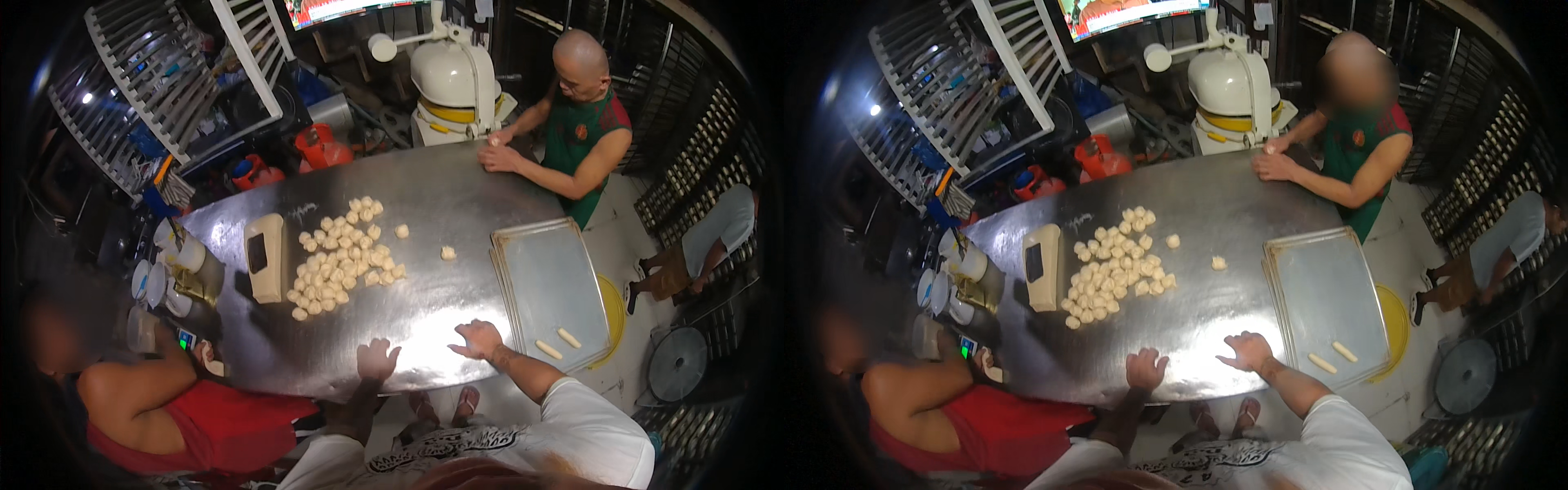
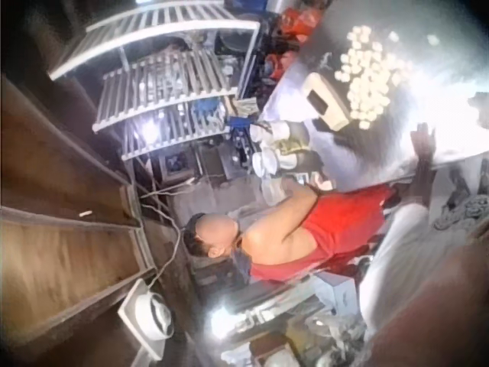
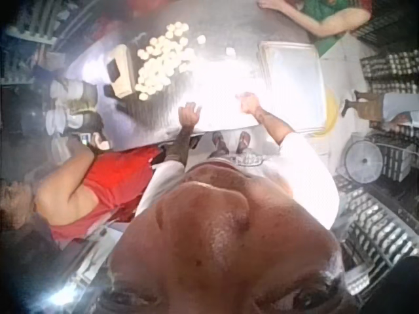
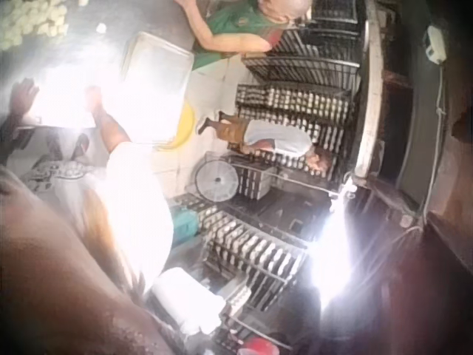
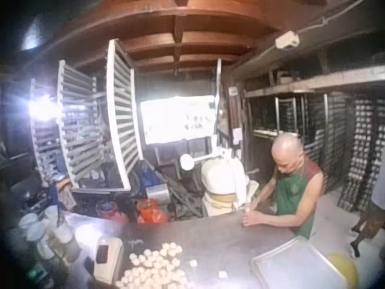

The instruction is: The person rolls individual pieces of dough by hand on a metal workstation table and places the shaped rolls onto a baking tray.

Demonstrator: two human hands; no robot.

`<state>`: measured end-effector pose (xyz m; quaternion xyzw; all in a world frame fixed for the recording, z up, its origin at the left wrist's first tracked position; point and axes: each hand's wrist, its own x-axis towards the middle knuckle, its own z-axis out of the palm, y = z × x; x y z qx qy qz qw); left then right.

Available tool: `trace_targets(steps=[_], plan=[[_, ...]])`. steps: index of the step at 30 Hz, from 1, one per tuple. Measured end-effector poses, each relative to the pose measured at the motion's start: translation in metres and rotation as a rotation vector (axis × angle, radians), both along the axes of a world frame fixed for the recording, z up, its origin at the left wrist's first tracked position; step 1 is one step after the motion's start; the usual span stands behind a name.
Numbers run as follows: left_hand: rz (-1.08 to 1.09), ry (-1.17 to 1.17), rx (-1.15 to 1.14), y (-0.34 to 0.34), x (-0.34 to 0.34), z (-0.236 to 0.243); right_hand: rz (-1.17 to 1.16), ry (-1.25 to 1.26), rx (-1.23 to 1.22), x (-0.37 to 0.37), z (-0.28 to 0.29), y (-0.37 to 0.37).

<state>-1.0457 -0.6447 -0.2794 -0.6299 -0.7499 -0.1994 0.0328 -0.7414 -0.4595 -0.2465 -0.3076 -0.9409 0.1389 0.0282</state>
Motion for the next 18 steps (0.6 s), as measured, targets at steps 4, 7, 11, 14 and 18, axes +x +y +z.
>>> trace_targets(steps=[4,7,11,14,18], plan=[[0.045,-0.099,-0.100,-0.015,0.012,0.017,-0.012,0.002,-0.101,0.004,0.019,-0.021],[0.005,-0.108,-0.239,-0.024,0.019,0.048,-0.035,0.029,-0.024,0.024,0.011,-0.040],[-0.164,0.173,-0.434,-0.086,0.025,0.031,0.033,-0.232,-0.118,0.082,0.012,-0.097],[-0.080,0.049,-0.346,-0.058,0.025,0.025,0.024,-0.183,-0.042,0.063,-0.002,-0.080],[0.022,0.026,-0.292,0.021,0.004,0.033,0.000,-0.228,0.105,-0.013,0.008,-0.021]])
